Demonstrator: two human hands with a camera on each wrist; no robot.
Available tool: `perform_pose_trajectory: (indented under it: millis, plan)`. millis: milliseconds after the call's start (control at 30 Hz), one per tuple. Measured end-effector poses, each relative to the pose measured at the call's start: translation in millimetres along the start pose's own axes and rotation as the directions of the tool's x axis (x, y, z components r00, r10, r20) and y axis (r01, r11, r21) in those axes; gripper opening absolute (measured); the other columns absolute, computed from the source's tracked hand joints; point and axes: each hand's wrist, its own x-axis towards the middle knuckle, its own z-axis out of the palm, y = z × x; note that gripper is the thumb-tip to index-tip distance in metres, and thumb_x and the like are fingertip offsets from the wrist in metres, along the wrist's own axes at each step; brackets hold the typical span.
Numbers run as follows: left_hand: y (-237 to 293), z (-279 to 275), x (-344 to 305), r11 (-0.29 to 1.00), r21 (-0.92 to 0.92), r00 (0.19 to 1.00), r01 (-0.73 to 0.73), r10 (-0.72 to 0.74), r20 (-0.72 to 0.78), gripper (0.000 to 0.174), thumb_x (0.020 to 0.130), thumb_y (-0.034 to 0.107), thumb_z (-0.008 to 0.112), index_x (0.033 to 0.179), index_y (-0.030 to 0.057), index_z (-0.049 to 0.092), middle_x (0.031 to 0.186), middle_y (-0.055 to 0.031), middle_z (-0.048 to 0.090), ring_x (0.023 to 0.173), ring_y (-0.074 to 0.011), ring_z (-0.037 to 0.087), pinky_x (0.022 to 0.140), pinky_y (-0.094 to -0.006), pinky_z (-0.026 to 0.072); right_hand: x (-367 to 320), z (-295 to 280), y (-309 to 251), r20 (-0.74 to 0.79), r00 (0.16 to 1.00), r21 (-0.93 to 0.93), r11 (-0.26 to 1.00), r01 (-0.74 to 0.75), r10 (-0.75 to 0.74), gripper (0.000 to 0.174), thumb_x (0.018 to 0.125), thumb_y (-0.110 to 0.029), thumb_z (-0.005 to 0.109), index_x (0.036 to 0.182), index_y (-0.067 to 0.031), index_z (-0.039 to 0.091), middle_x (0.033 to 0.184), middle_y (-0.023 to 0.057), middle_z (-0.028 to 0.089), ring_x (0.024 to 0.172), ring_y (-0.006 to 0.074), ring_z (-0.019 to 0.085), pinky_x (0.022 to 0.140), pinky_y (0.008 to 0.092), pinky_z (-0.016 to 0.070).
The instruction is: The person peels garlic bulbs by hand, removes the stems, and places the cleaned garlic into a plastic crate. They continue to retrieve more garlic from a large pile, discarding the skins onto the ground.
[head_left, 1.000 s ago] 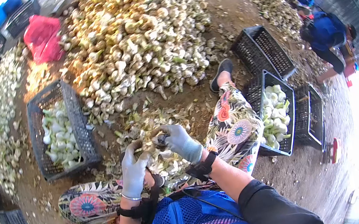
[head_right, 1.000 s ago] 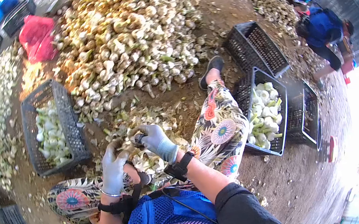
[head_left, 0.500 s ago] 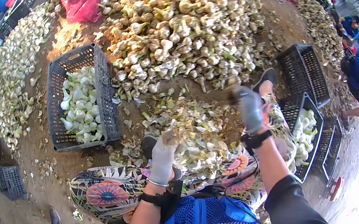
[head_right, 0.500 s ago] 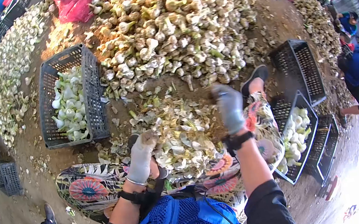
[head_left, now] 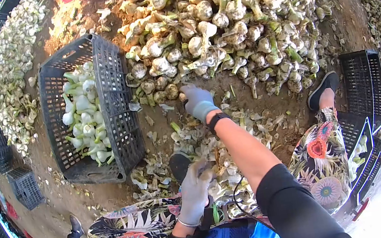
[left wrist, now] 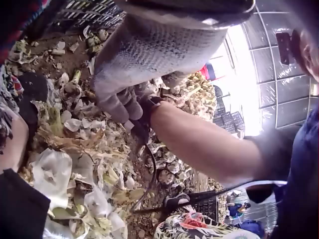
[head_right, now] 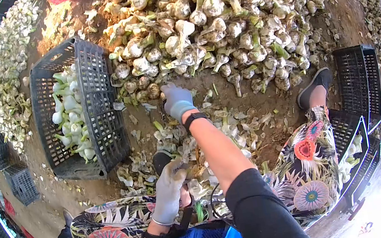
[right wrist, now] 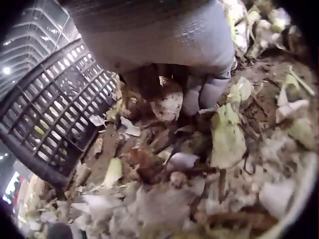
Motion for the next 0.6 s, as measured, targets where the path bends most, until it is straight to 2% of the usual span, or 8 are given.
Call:
perform_pose_trajectory:
  millis: [33,100,200,267,367,433,500,600]
  plan:
    - [-2,1,0,1.000,-0.006,1.000,0.011,-0.011,-0.001,0.055,0.098,0.029,0.063,0.138,-0.0046,0.046,0.118,-0.0100,0.060,0.106,-0.0180,0.061,0.090,-0.0326,0.0521,-2,9,13,-0.041,0.998,0.014,0.998,0.054,-0.054,0.047,0.082,-0.011,0.061,0.129,-0.0147,0.057,0.136,0.0137,0.056,0.112,0.0380,0.062,0.096,0.0451,0.0505]
    - [-1,6,2,0.936,-0.349,0.999,0.043,-0.041,0.013,0.062,0.100,0.033,0.060,0.143,-0.0050,0.039,0.121,-0.0107,0.057,0.102,-0.0182,0.061,0.088,-0.0331,0.0532,-36,12,24,-0.136,0.987,0.194,0.975,0.110,-0.085,0.047,0.080,-0.003,0.060,0.126,-0.0120,0.059,0.127,0.0155,0.061,0.112,0.0378,0.062,0.096,0.0436,0.0500]
    - [-8,3,7,0.977,-0.192,0.994,-0.087,0.072,-0.086,0.064,0.103,0.036,0.054,0.147,-0.0046,0.033,0.122,-0.0119,0.055,0.100,-0.0174,0.061,0.085,-0.0333,0.0545,-120,5,24,-0.357,0.895,0.325,0.862,0.389,-0.269,0.047,0.077,0.001,0.061,0.123,-0.0106,0.061,0.113,0.0179,0.065,0.108,0.0387,0.062,0.093,0.0452,0.0500]
    - [-7,0,3,0.981,-0.077,0.972,-0.177,0.162,-0.171,0.058,0.103,0.036,0.052,0.142,-0.0052,0.040,0.123,-0.0136,0.057,0.103,-0.0181,0.061,0.089,-0.0321,0.0521,-178,-13,4,-0.349,0.865,0.317,0.824,0.470,-0.360,0.048,0.073,0.002,0.064,0.119,-0.0064,0.061,0.108,0.0191,0.066,0.106,0.0386,0.062,0.093,0.0448,0.0498]
    - [10,3,-16,0.947,-0.251,0.980,-0.200,0.189,-0.065,0.053,0.099,0.028,0.060,0.137,-0.0057,0.045,0.125,-0.0148,0.058,0.108,-0.0183,0.060,0.093,-0.0308,0.0500,-247,-25,-15,-0.343,0.839,0.343,0.775,0.531,-0.424,0.061,0.068,0.005,0.066,0.127,-0.0040,0.056,0.121,0.0190,0.062,0.115,0.0390,0.058,0.098,0.0424,0.0475]
    - [22,2,-32,0.935,-0.291,0.979,-0.201,0.198,-0.041,0.052,0.098,0.027,0.062,0.135,-0.0054,0.048,0.126,-0.0140,0.057,0.106,-0.0179,0.060,0.093,-0.0307,0.0493,-265,-34,-11,-0.391,0.885,0.573,0.686,0.448,-0.251,0.067,0.068,0.007,0.066,0.133,-0.0030,0.052,0.127,0.0179,0.059,0.119,0.0360,0.057,0.102,0.0423,0.0455]
    - [22,-1,-40,0.957,0.007,0.956,-0.291,0.291,-0.035,0.050,0.095,0.022,0.065,0.134,-0.0054,0.050,0.125,-0.0133,0.058,0.105,-0.0170,0.060,0.093,-0.0301,0.0487,-264,-20,15,-0.430,0.894,0.653,0.728,0.211,0.126,0.057,0.082,-0.010,0.077,0.133,-0.0025,0.054,0.130,0.0167,0.059,0.111,0.0262,0.062,0.095,0.0364,0.0499]
    - [13,5,-51,0.909,0.001,0.909,-0.416,0.416,0.014,0.052,0.091,0.013,0.068,0.135,-0.0056,0.049,0.124,-0.0125,0.058,0.109,-0.0167,0.057,0.096,-0.0297,0.0465,-282,-27,14,-0.367,0.926,0.729,0.644,0.231,0.084,0.036,0.089,-0.024,0.075,0.114,0.0012,0.066,0.097,0.0153,0.070,0.085,0.0146,0.062,0.077,0.0313,0.0515]
